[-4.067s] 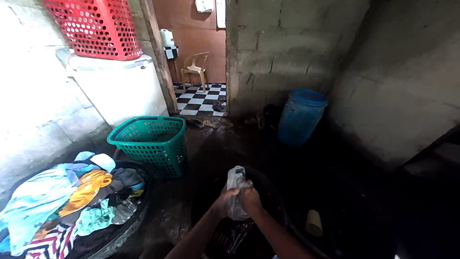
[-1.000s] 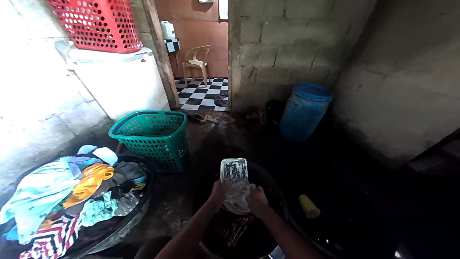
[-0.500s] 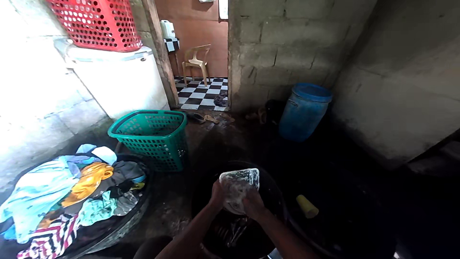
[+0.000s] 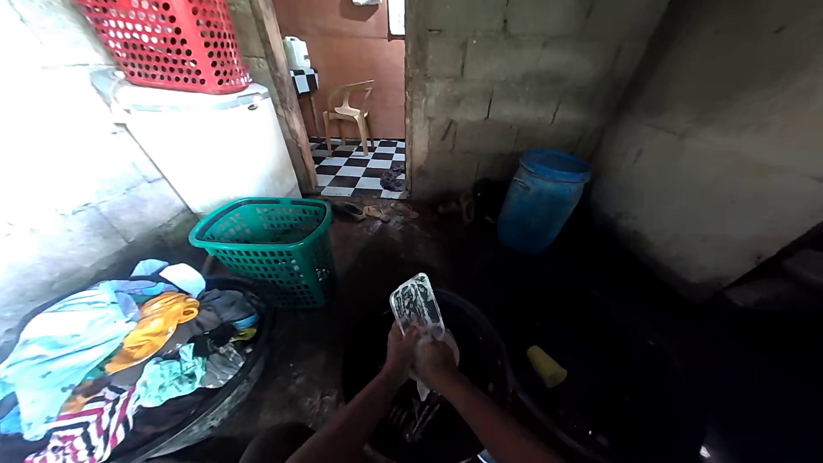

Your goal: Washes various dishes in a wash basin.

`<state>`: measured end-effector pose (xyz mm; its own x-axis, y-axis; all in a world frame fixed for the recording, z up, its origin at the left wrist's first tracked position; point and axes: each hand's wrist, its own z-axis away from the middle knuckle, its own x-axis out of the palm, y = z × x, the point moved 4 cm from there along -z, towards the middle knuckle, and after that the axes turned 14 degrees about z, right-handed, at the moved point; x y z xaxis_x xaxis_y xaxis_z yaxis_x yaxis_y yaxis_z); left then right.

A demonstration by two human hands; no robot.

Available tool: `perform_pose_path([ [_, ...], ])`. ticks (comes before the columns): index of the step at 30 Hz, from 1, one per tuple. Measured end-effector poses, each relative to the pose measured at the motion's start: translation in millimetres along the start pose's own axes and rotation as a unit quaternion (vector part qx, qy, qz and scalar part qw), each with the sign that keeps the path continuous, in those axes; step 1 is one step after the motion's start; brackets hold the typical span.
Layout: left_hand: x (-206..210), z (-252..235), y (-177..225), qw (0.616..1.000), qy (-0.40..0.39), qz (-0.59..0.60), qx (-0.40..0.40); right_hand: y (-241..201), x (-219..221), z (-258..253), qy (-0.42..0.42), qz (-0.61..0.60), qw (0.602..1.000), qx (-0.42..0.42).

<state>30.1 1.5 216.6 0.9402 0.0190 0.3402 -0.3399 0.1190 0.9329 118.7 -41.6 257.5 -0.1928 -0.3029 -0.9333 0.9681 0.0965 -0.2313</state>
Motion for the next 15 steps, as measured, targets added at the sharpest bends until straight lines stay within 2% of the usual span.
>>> perform_pose_path([
  [3, -13.8, -14.3, 0.3, 0.996, 0.029, -0.068, -0.051, 8.2, 3.1, 5.4, -0.04, 0.079, 0.995, -0.052],
  [5, -19.0, -18.7, 7.7, 0.992, 0.017, -0.102, -0.071, 21.3, 10.7, -0.2, -0.064, 0.144, 0.985, -0.068],
  [9, -22.6, -19.6, 24.1, 0.977, -0.067, -0.16, -0.124, 47.2, 29.1, -15.7, 0.004, 0.214, 0.975, -0.058],
  [11, -21.8, -21.6, 18.8, 0.98, -0.072, -0.131, -0.131, 40.2, 26.6, -13.4, 0.017, 0.211, 0.975, -0.071],
  [13, -16.5, -15.0, 9.6, 0.991, -0.042, -0.054, -0.117, 25.5, 18.7, -9.0, -0.005, 0.158, 0.986, -0.06],
  [15, -7.8, -3.4, 1.1, 0.999, -0.008, 0.0, -0.052, 12.4, 10.3, -5.7, 0.009, 0.078, 0.997, -0.017],
])
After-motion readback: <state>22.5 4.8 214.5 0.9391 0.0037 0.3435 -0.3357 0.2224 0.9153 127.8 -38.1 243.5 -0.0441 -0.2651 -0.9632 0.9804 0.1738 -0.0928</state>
